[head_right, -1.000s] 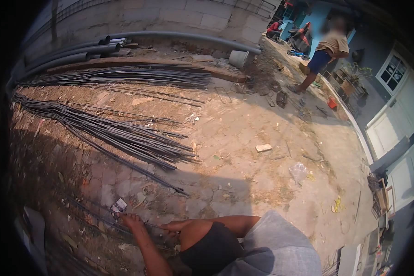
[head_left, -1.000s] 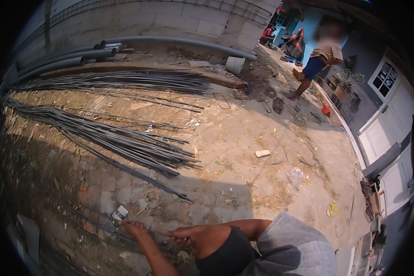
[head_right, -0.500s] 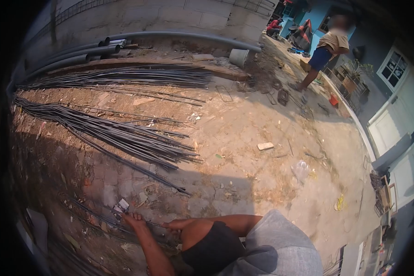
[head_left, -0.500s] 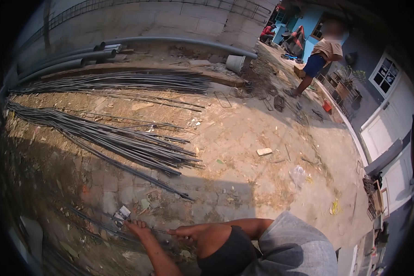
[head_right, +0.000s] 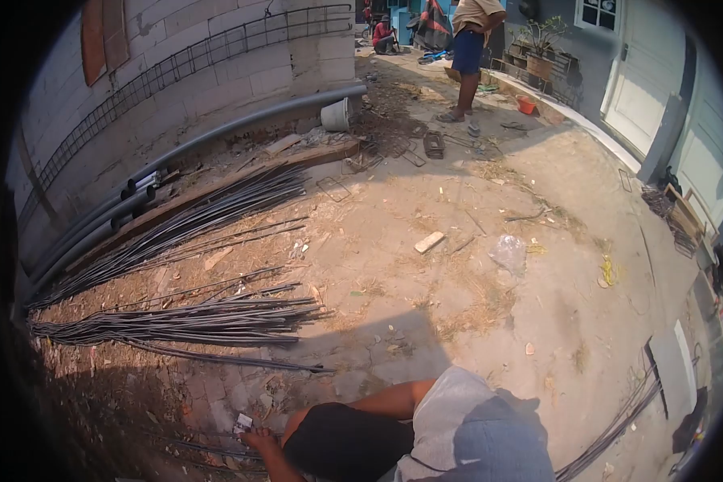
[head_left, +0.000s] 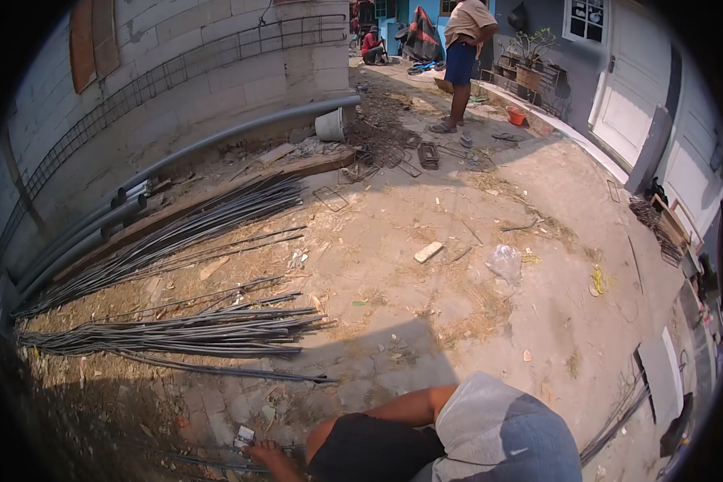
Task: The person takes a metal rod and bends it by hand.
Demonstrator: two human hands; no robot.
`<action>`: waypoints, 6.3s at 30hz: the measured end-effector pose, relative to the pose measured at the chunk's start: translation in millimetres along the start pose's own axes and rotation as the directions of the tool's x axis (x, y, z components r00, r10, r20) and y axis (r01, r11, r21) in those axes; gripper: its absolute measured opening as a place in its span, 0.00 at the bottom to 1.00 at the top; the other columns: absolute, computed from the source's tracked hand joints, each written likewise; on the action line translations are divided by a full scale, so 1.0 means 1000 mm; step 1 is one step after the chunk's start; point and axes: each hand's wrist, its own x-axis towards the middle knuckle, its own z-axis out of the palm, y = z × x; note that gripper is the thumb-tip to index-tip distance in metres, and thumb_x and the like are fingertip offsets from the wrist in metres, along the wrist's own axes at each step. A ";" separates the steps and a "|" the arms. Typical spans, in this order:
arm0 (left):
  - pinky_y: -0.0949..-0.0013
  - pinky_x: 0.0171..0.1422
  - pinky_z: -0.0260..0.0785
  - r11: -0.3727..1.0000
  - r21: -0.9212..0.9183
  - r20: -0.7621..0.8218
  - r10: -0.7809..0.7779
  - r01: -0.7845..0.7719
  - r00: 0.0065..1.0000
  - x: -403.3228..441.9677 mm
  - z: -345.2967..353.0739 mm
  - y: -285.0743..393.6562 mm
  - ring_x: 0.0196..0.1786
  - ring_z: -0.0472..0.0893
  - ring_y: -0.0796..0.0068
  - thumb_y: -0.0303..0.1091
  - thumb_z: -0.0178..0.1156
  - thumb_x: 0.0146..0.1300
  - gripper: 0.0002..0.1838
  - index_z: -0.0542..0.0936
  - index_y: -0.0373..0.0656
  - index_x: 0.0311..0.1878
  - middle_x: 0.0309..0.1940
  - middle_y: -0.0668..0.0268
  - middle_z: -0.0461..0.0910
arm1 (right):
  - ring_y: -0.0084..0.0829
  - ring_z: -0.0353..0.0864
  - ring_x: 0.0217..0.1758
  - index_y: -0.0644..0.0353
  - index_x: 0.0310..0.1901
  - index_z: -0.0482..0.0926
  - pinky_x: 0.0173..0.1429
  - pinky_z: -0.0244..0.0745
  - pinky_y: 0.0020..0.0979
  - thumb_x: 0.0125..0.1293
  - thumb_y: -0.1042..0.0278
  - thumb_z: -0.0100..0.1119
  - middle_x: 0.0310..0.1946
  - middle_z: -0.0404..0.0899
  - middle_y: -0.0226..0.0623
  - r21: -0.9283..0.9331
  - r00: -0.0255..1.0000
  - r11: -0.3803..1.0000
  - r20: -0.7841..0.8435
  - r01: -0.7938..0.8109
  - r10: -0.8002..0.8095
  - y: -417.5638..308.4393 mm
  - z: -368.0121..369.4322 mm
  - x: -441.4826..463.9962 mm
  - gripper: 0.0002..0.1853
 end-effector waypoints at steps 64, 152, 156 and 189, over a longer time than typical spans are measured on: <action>0.74 0.15 0.45 0.992 -0.074 -0.154 0.091 -0.103 0.984 -0.027 0.016 -0.005 0.14 0.57 0.82 0.59 0.44 0.71 0.23 0.68 0.49 0.33 0.16 0.75 0.56 | 0.14 0.46 0.09 0.48 0.26 0.59 0.08 0.41 0.20 0.73 0.38 0.41 0.12 0.50 0.19 0.452 0.979 0.870 0.057 -0.199 0.194 0.021 -0.005 0.013 0.24; 0.62 0.44 0.66 1.000 0.012 -0.332 0.026 -0.023 0.943 -0.042 0.068 -0.027 0.36 0.73 0.68 0.60 0.43 0.71 0.34 0.80 0.34 0.50 0.34 0.60 0.76 | 0.51 0.81 0.27 0.63 0.38 0.82 0.36 0.76 0.43 0.53 0.68 0.54 0.23 0.78 0.53 -0.862 0.640 0.402 -0.124 0.309 -0.758 0.007 -0.037 -0.032 0.13; 0.65 0.35 0.63 0.999 0.002 -0.321 0.032 -0.034 0.947 -0.044 0.064 -0.028 0.30 0.70 0.73 0.61 0.44 0.70 0.34 0.78 0.34 0.52 0.30 0.64 0.73 | 0.52 0.81 0.29 0.65 0.40 0.83 0.37 0.76 0.42 0.53 0.69 0.54 0.27 0.79 0.54 -0.835 0.625 0.443 -0.161 0.325 -0.764 0.010 -0.034 -0.030 0.15; 0.68 0.17 0.47 0.998 -0.056 -0.262 -0.006 -0.008 0.965 -0.057 0.068 -0.020 0.13 0.58 0.78 0.64 0.45 0.69 0.28 0.72 0.45 0.35 0.14 0.73 0.57 | 0.53 0.83 0.36 0.69 0.41 0.82 0.42 0.78 0.40 0.54 0.71 0.53 0.32 0.80 0.57 -0.782 0.658 0.525 -0.203 0.337 -0.725 0.007 -0.036 -0.033 0.16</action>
